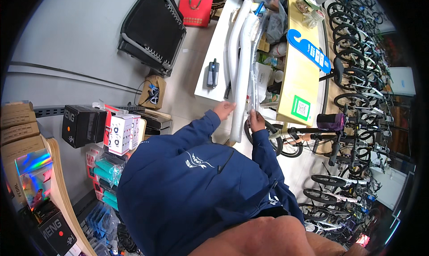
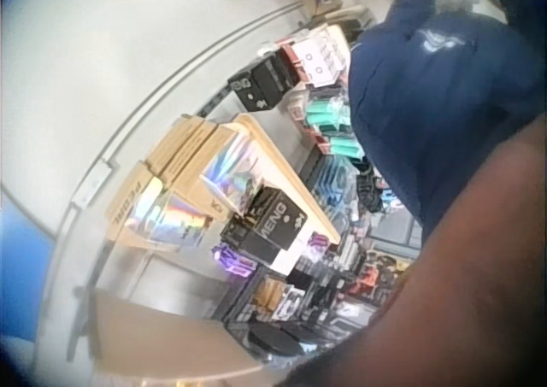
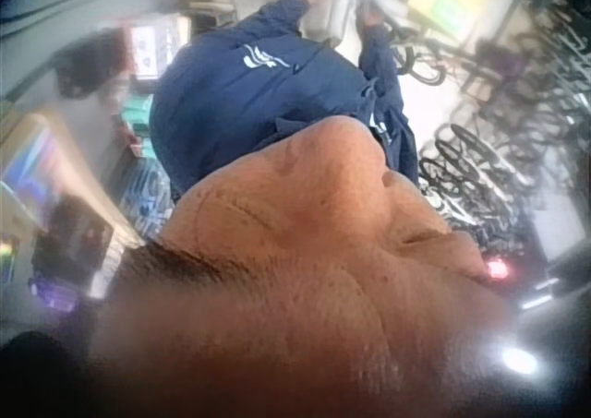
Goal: The person unplugs a charger, then walks to a pink bicycle and adjusts the handlebar position. They retrieve an Allen key from a tray and use it to loosen and tighten the handlebar stem bolts, repositioning the handlebar. The person tests the handlebar grip and leaves the bicycle in place.
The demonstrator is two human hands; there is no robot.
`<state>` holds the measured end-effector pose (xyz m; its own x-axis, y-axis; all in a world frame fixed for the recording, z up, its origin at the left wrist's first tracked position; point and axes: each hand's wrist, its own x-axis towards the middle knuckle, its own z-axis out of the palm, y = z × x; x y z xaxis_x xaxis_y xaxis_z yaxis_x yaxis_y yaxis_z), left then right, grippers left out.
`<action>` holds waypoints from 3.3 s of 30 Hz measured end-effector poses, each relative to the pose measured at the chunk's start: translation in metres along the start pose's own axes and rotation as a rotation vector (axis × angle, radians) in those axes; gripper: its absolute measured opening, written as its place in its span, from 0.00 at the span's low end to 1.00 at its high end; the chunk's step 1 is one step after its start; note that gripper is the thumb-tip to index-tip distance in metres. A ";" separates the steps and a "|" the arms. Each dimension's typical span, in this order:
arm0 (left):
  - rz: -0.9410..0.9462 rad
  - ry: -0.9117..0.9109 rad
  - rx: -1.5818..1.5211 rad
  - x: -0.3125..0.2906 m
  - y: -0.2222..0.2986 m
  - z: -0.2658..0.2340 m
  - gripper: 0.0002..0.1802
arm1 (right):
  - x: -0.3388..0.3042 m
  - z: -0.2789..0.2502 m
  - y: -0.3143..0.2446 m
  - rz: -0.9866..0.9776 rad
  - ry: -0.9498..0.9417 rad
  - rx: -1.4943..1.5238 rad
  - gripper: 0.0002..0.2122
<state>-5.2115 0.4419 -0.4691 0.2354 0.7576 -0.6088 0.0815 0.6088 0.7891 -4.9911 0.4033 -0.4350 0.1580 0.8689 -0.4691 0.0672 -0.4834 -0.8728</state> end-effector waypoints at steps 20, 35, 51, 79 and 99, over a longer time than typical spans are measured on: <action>0.073 -0.255 -0.019 -0.006 -0.019 0.036 0.36 | 0.012 -0.026 0.016 0.144 0.209 0.124 0.25; 0.257 0.414 0.220 -0.041 -0.085 -0.031 0.22 | -0.122 -0.098 0.115 0.454 0.262 0.134 0.16; 0.030 1.030 -0.006 -0.197 -0.205 0.088 0.26 | -0.007 -0.188 0.146 0.353 -0.284 -0.313 0.20; -0.381 1.847 -1.000 -0.375 -0.415 0.647 0.26 | -0.045 -0.207 0.244 -0.974 -1.440 -1.983 0.22; -1.117 2.202 -1.277 -0.429 -0.554 1.014 0.21 | -0.245 -0.219 0.323 -1.466 -1.703 -1.832 0.15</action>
<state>-4.3753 -0.4597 -0.5623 -0.1188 -0.9324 -0.3414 -0.8637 -0.0726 0.4988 -4.7919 0.0111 -0.5729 -0.7472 -0.3729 -0.5502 -0.3120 0.9277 -0.2050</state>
